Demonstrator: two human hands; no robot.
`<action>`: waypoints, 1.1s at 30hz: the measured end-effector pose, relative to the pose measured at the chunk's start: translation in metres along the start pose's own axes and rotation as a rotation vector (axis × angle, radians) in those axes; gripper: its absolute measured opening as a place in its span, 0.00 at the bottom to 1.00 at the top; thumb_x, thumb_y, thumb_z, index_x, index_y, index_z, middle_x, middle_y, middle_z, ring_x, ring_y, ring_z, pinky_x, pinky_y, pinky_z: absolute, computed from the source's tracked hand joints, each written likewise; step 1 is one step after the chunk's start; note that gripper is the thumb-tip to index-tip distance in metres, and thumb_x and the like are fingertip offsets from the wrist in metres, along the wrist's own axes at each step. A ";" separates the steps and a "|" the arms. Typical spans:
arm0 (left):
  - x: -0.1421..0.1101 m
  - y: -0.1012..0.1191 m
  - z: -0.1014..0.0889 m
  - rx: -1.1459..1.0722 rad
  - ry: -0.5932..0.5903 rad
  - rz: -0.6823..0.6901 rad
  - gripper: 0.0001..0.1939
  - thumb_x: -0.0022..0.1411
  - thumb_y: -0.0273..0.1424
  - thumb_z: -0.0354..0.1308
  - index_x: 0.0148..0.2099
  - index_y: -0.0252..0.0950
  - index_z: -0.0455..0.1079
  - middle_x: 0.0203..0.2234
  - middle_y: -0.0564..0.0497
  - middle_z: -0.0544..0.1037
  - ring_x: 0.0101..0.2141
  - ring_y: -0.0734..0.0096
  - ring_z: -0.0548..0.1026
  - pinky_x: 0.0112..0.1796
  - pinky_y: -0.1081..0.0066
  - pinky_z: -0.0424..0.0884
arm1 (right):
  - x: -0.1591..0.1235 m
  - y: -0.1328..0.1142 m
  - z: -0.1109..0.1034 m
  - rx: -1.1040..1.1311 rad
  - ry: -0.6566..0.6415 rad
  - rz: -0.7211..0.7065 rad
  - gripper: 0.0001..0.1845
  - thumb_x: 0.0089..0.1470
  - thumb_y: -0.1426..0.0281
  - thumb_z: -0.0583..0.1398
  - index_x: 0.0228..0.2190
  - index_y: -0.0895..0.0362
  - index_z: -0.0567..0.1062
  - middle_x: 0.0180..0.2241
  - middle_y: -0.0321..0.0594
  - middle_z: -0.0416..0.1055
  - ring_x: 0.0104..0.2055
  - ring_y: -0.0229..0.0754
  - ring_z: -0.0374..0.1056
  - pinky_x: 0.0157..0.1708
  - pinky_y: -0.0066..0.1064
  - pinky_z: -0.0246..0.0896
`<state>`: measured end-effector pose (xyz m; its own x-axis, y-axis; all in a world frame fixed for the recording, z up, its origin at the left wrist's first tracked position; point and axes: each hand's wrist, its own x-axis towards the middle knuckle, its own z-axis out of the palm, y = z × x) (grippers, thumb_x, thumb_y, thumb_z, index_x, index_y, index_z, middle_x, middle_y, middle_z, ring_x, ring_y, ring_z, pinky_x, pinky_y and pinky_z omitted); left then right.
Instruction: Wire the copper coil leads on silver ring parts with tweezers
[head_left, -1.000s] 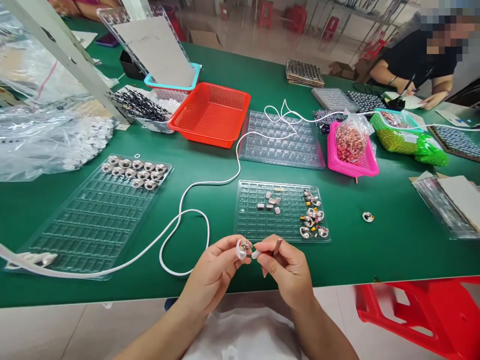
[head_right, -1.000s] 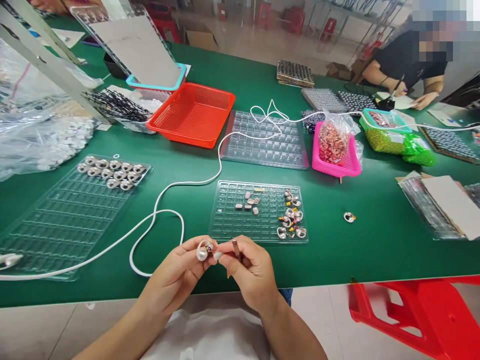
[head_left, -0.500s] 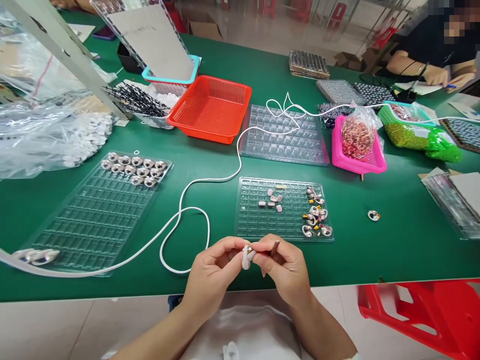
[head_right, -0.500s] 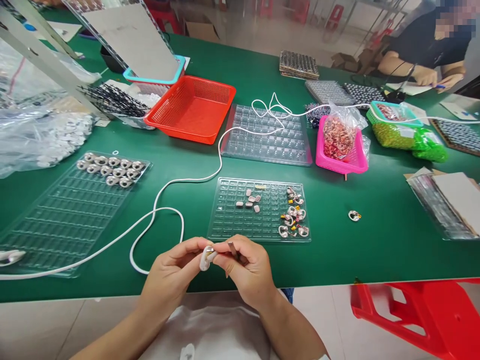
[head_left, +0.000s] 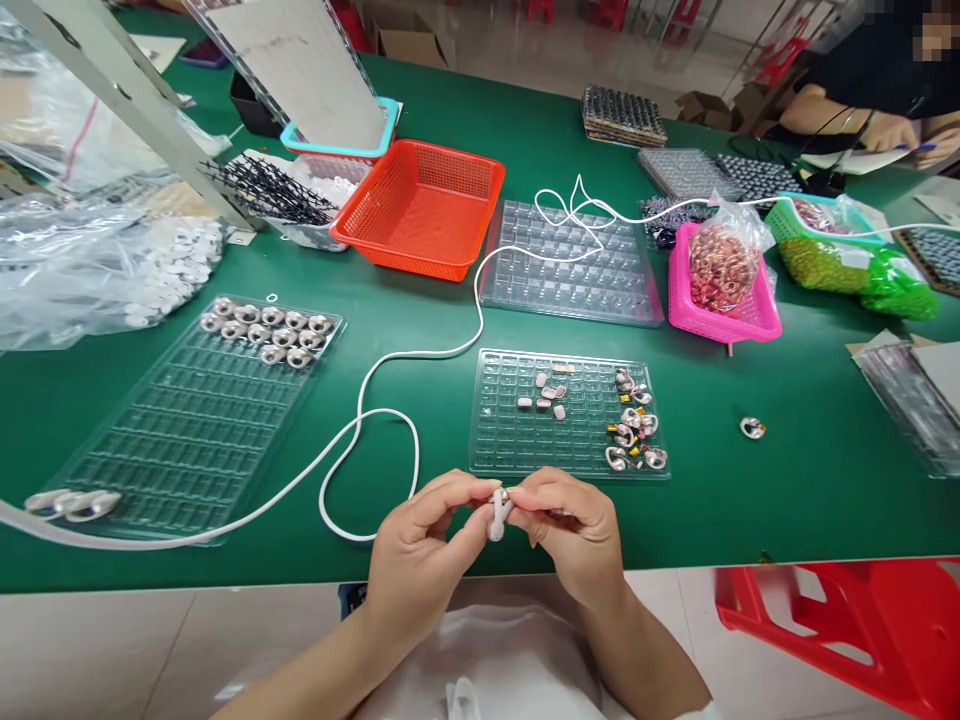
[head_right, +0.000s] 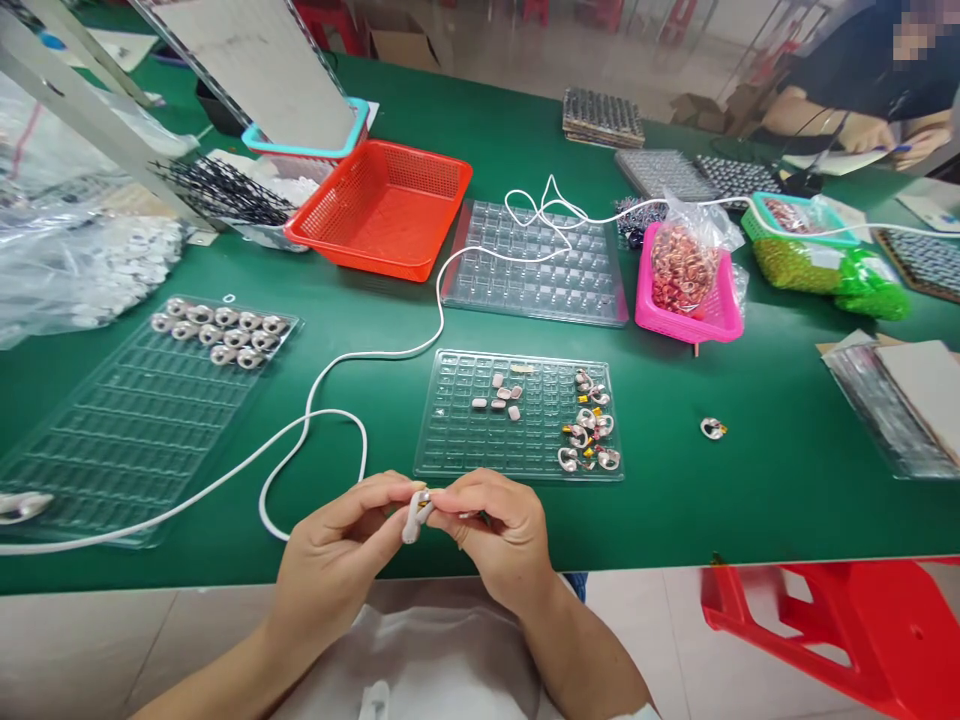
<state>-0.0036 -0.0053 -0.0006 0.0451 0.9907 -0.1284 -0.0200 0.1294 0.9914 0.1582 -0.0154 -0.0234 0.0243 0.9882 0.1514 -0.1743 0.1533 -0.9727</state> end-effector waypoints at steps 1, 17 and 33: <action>0.000 -0.001 0.000 0.009 -0.003 0.019 0.05 0.57 0.27 0.68 0.35 0.42 0.83 0.28 0.50 0.82 0.29 0.67 0.76 0.34 0.71 0.73 | 0.000 0.000 0.000 -0.005 -0.001 -0.001 0.14 0.52 0.76 0.70 0.38 0.44 0.85 0.31 0.37 0.80 0.27 0.37 0.71 0.20 0.25 0.65; 0.000 -0.004 -0.003 0.073 -0.030 0.221 0.15 0.57 0.20 0.66 0.41 0.46 0.84 0.28 0.49 0.84 0.30 0.64 0.78 0.33 0.69 0.74 | 0.003 -0.001 -0.002 -0.002 0.017 0.161 0.05 0.50 0.69 0.71 0.33 0.50 0.85 0.26 0.37 0.77 0.23 0.34 0.67 0.16 0.23 0.60; -0.001 -0.002 -0.002 0.146 -0.033 0.281 0.19 0.58 0.18 0.64 0.45 0.48 0.83 0.30 0.50 0.83 0.31 0.65 0.78 0.33 0.70 0.74 | 0.003 -0.004 -0.009 -0.202 -0.049 -0.076 0.10 0.54 0.73 0.69 0.39 0.47 0.85 0.31 0.38 0.81 0.28 0.38 0.74 0.29 0.31 0.73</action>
<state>-0.0058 -0.0065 -0.0020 0.0905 0.9846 0.1493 0.1069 -0.1587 0.9815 0.1678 -0.0132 -0.0206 -0.0193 0.9731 0.2296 0.0275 0.2301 -0.9728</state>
